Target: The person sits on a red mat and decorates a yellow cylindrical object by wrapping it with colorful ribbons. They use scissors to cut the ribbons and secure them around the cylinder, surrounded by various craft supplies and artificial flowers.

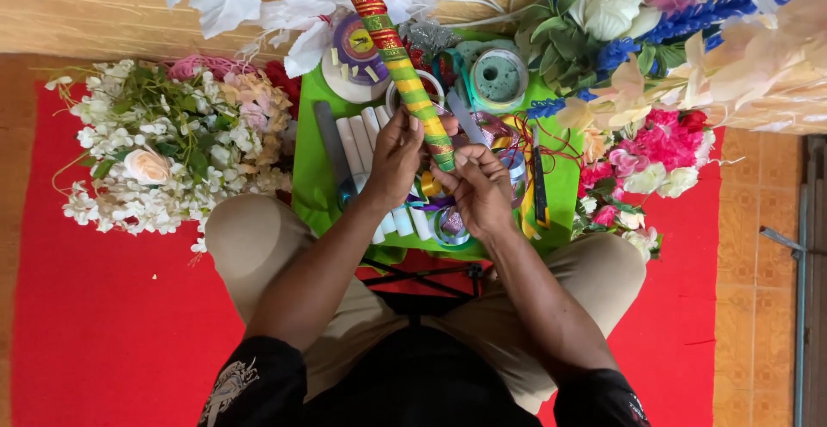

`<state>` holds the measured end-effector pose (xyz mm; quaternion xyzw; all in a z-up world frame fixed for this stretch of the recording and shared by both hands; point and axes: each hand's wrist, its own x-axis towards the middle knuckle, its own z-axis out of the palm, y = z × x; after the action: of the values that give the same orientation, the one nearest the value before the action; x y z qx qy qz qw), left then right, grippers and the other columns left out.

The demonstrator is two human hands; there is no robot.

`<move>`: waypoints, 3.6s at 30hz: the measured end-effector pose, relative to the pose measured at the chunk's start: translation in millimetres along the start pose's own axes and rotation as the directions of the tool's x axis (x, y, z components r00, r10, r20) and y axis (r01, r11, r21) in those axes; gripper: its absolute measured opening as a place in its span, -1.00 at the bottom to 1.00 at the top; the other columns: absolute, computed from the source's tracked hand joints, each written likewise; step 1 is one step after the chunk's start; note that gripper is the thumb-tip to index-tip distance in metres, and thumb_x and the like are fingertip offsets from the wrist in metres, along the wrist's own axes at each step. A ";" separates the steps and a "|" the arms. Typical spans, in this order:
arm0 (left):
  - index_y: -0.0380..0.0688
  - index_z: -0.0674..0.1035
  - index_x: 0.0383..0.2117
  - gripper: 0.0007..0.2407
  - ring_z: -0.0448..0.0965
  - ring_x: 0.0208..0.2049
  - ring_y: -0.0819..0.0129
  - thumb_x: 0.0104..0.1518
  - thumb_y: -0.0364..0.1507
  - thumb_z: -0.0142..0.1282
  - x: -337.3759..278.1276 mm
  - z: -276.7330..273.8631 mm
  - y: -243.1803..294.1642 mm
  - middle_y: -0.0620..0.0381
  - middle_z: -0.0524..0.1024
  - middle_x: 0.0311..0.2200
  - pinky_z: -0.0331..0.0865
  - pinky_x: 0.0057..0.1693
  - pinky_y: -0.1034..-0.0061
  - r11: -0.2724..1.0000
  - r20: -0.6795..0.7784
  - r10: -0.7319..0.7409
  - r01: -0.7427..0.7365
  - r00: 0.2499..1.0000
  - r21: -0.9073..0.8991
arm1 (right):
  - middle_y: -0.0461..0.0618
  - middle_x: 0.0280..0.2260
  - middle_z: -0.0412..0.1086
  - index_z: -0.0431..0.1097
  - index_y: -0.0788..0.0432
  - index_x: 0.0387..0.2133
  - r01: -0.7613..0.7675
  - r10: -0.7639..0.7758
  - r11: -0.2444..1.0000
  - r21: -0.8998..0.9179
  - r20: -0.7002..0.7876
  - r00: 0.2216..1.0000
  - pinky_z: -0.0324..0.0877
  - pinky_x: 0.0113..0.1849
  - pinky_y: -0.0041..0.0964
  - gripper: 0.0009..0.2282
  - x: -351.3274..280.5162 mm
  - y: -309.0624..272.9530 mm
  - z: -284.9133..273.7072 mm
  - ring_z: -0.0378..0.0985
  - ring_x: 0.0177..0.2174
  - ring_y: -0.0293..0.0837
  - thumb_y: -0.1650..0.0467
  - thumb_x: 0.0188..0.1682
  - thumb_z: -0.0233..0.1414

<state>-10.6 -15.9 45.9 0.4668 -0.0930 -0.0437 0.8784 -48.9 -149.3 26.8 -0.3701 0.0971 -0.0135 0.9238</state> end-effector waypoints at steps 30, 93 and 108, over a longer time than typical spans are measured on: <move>-0.31 0.43 0.08 -0.72 0.58 -0.05 0.23 0.41 -0.34 -0.10 1.4 -9.9 -2.5 -0.13 0.58 -0.10 0.34 0.19 0.17 0.948 0.072 0.180 -0.193 0.981 0.254 | -0.07 -0.50 0.43 0.42 0.41 -0.18 0.093 -0.097 0.990 -0.104 -0.033 0.995 0.63 -0.09 0.16 -0.88 -1.3 6.6 -7.0 0.61 -0.41 -0.21 0.61 0.02 0.07; -0.26 0.24 -0.02 -0.67 0.66 -0.08 0.16 0.25 -0.49 0.15 -26.7 -7.0 -23.2 -0.13 0.56 -0.03 0.62 -0.12 0.49 0.973 -0.048 -0.013 0.024 0.999 0.228 | 0.00 -0.54 0.44 0.47 0.37 -0.31 0.056 -0.092 0.937 -0.344 -0.091 0.992 0.67 -0.24 -0.11 -0.93 -8.3 -6.6 15.5 0.58 -0.45 -0.23 0.63 -0.04 0.11; -0.32 0.35 0.10 -0.60 0.63 -0.12 0.15 0.18 -0.53 0.24 -22.0 -8.8 -6.6 -0.14 0.60 -0.20 0.55 -0.04 0.20 0.942 0.111 -0.155 0.113 0.982 0.317 | -0.01 -0.49 0.34 0.49 0.30 -0.32 0.449 -0.418 0.580 -0.680 0.225 0.880 0.36 -0.35 -0.32 -0.97 2.8 -38.9 10.8 0.37 -0.42 -0.25 0.59 0.03 0.11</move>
<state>-30.3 -8.8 32.9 0.5997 -0.1254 -0.1196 0.7813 -42.3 -170.4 60.6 -0.7111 -0.0173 -0.1920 0.6761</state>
